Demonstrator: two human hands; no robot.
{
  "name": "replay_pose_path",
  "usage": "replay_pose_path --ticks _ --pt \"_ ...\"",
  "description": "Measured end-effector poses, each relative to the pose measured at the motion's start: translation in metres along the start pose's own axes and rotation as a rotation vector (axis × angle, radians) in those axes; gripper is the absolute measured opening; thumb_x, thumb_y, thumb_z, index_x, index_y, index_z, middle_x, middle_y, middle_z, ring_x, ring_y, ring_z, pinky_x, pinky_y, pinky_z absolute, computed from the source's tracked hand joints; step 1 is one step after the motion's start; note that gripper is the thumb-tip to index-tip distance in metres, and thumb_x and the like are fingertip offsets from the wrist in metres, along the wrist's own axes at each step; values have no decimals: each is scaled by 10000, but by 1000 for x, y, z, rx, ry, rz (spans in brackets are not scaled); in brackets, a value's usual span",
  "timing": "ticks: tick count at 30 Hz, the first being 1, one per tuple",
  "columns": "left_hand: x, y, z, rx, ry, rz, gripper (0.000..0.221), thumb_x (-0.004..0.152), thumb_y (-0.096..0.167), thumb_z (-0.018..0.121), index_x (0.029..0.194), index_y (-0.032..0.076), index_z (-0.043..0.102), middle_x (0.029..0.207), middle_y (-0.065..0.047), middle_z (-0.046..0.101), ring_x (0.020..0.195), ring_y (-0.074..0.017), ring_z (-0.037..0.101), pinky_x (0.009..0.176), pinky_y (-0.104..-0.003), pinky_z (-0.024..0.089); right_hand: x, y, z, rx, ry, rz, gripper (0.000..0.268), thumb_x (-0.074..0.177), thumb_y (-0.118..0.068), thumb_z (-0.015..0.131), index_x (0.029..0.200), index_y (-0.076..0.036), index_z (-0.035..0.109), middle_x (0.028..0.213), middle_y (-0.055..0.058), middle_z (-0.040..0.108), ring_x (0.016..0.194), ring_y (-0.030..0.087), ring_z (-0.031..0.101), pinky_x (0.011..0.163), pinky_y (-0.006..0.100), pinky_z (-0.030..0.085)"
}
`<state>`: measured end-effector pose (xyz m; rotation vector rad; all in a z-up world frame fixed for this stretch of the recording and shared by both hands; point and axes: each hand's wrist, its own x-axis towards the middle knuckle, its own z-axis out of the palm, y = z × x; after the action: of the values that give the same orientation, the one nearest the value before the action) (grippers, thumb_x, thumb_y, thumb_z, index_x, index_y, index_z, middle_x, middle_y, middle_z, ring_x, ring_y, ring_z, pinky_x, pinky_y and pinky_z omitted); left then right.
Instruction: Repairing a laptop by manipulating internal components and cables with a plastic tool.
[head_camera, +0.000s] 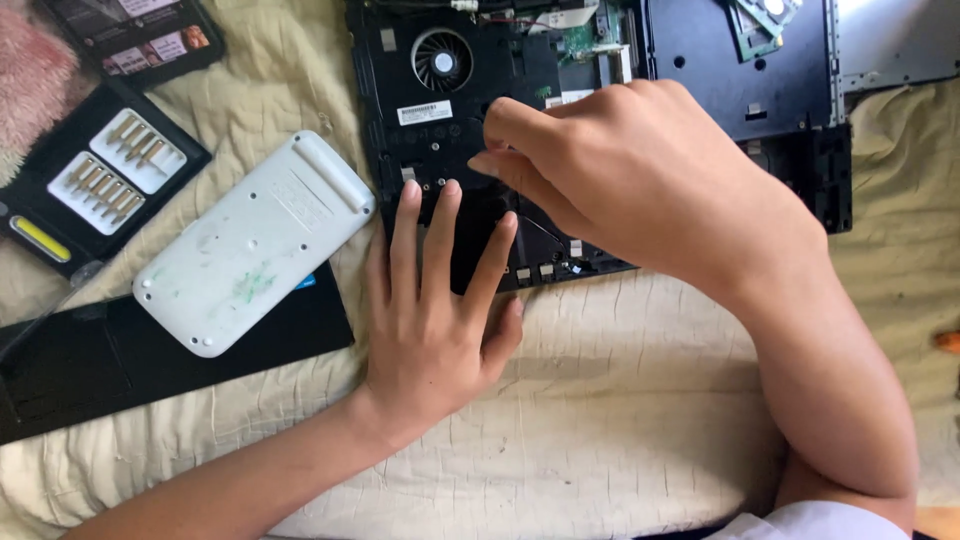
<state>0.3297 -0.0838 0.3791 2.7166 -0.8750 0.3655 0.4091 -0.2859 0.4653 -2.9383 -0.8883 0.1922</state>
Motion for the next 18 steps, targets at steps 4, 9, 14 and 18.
replay_pose_path --ticks 4,9,14,18 --pt "-2 -1 1 1 -20 4 567 1063 476 484 1566 223 420 1587 -237 434 1487 -486 417 1092 -597 489 1 -1 -4 125 73 -69 55 1113 -114 553 1136 -63 557 788 56 688 454 407 545 376 474 393" --pt "-3 -1 2 32 -25 -7 590 1063 497 489 1587 245 385 1609 -220 429 1502 -477 425 1104 -577 497 1 0 -3 114 90 -104 219 1057 -87 550 1268 -34 576 1001 119 646 835 331 684 388 471 495" --pt "-1 0 1 17 -8 -3 575 1049 475 509 1562 230 428 1585 -229 445 1482 -481 438 1090 -581 503 1 -1 -2 67 15 -22 163 1172 -202 540 1071 -76 525 639 53 620 400 406 494 385 464 385" --pt "-4 -1 4 3 -14 -7 591 1064 489 493 1586 235 382 1609 -229 424 1504 -483 420 1095 -579 498 2 1 -2 103 95 -117 207 1077 -116 578 1274 -57 566 985 106 650 785 339 681 424 469 492"
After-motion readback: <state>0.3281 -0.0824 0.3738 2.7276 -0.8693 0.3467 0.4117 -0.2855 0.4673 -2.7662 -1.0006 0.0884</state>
